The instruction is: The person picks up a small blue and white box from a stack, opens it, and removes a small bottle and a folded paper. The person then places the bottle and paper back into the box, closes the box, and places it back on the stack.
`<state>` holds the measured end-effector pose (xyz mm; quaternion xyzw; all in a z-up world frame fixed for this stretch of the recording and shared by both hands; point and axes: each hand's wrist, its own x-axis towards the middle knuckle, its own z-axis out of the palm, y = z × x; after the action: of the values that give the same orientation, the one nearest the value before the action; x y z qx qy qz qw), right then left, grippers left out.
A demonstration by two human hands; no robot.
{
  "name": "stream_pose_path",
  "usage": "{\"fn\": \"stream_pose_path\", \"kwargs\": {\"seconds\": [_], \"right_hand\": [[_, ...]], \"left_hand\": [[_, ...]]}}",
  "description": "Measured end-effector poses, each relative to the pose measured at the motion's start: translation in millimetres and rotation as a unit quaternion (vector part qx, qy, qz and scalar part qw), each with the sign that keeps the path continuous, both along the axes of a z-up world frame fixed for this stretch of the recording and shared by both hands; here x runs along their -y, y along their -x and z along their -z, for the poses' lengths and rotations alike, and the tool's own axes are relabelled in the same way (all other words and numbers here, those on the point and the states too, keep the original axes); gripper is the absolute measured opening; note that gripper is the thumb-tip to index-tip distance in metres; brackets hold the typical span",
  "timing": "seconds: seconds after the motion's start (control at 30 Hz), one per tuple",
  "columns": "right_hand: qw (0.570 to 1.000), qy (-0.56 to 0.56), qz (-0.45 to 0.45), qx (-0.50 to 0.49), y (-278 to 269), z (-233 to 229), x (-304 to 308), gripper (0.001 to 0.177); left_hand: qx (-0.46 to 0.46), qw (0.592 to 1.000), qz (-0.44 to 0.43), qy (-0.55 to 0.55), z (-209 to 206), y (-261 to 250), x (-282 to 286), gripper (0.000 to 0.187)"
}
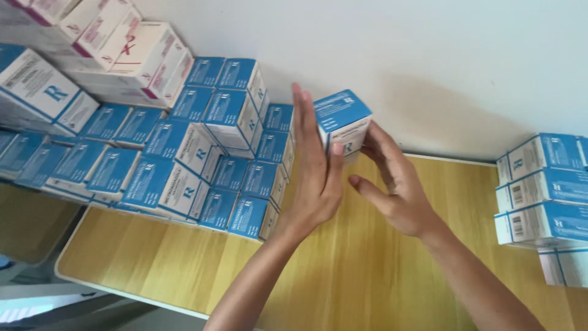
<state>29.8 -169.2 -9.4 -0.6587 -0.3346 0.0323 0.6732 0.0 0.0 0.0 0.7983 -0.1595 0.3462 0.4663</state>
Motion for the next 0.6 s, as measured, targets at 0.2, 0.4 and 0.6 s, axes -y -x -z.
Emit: {"fn": "stream_pose_path", "kwargs": {"seconds": [0.2, 0.4, 0.6], "right_hand": [[0.998, 0.018, -0.043, 0.049, 7.1, -11.7, -49.4, 0.090], [0.994, -0.011, -0.093, 0.047, 11.9, -11.3, -86.9, 0.108], [0.996, -0.009, -0.057, 0.065, 21.4, -10.0, -113.6, 0.112]], "left_hand": [[0.048, 0.992, -0.111, -0.027, 1.4, 17.5, -38.8, 0.051], [0.001, 0.988, -0.148, -0.042, -31.2, 43.6, -71.9, 0.041], [0.031, 0.970, -0.228, -0.074, -59.8, 70.9, -91.6, 0.034]]}}
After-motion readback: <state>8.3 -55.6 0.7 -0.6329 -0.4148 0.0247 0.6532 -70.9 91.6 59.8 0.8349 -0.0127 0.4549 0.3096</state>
